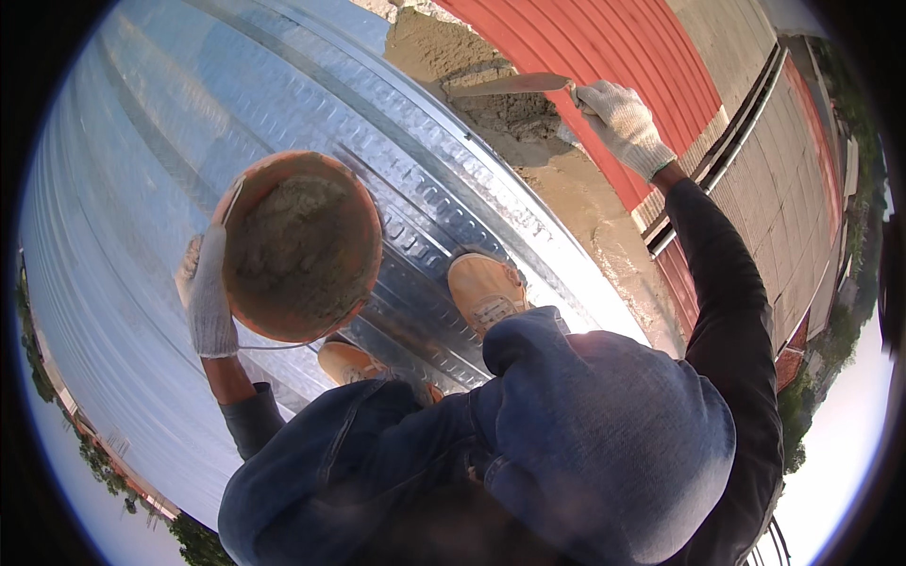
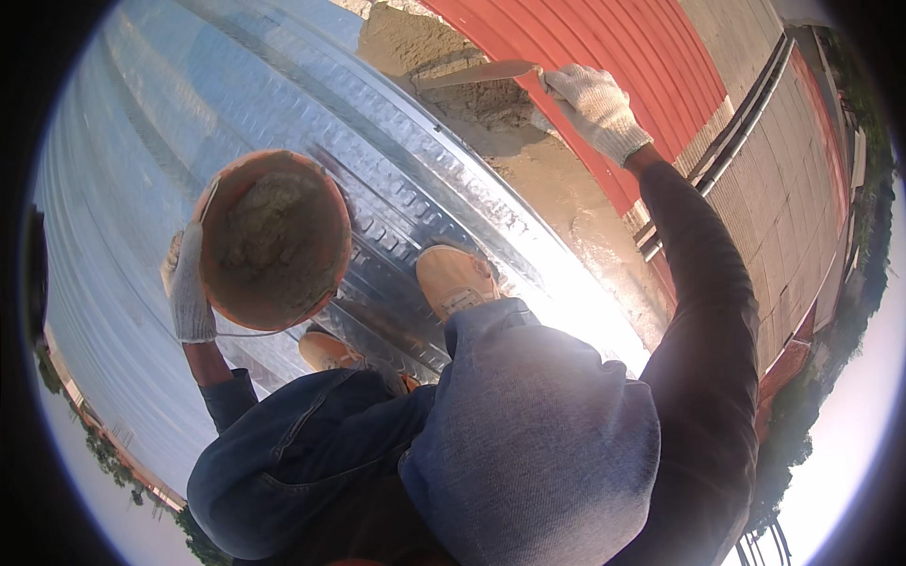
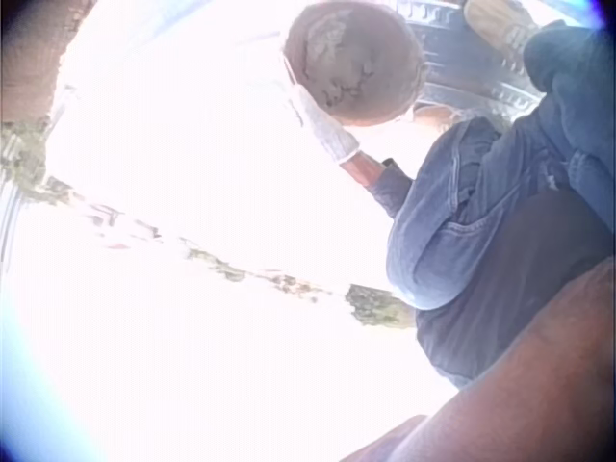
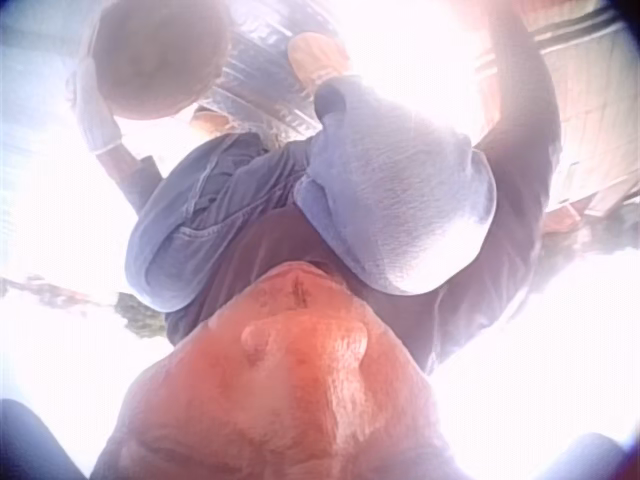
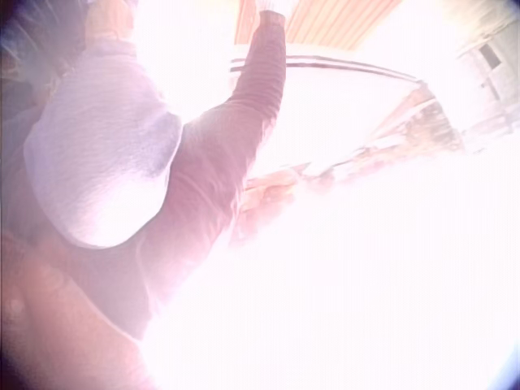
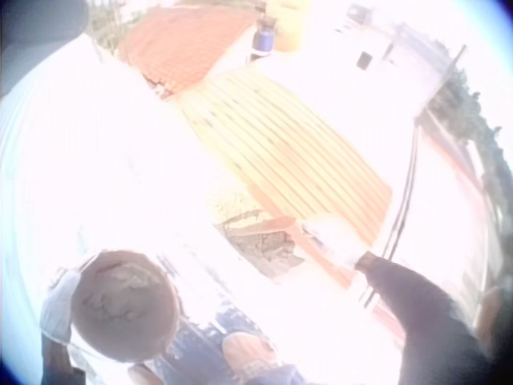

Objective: The person scoops cement from a bucket with a trowel and spreads it onto a corrugated metal roof surface. The person repeatedly scoops and applies the material along the roof ridges and seams.

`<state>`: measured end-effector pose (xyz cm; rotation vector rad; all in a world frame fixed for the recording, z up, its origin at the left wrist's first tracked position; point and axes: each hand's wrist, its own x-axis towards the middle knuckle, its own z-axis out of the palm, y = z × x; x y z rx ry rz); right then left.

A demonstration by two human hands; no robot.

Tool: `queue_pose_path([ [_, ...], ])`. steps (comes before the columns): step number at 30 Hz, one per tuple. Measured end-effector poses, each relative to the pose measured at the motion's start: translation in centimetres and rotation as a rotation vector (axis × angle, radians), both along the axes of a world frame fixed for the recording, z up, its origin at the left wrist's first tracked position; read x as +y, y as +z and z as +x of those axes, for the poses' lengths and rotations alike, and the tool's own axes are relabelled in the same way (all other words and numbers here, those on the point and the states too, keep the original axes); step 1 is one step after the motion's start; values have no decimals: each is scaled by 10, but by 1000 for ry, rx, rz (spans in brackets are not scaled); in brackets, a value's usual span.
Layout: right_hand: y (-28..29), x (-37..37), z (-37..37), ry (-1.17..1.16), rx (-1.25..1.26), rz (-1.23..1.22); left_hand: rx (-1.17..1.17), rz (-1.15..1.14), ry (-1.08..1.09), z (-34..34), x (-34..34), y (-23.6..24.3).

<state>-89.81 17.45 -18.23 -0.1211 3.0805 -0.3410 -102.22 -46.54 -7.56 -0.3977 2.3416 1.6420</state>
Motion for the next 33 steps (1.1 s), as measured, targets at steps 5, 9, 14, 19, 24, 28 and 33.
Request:
queue_pose_path([
  [5,-18,15,-64,185,-16,0,6,-39,-3,6,12,4],
  [9,-23,47,-44,295,-54,99,35,-60,13,12,3,0],
  [14,-19,70,10,208,-138,92,15,-24,32,10,7,-3],
  [19,-11,67,49,91,-164,129,19,24,-9,0,-3,-4],
  [24,0,66,85,-14,-139,68,-32,-46,41,5,7,4],
  [28,18,28,112,-361,-223,-202,19,0,35,10,1,-5],
  [33,22,-19,123,-907,-473,-835,12,-19,23,3,-21,-9],
])
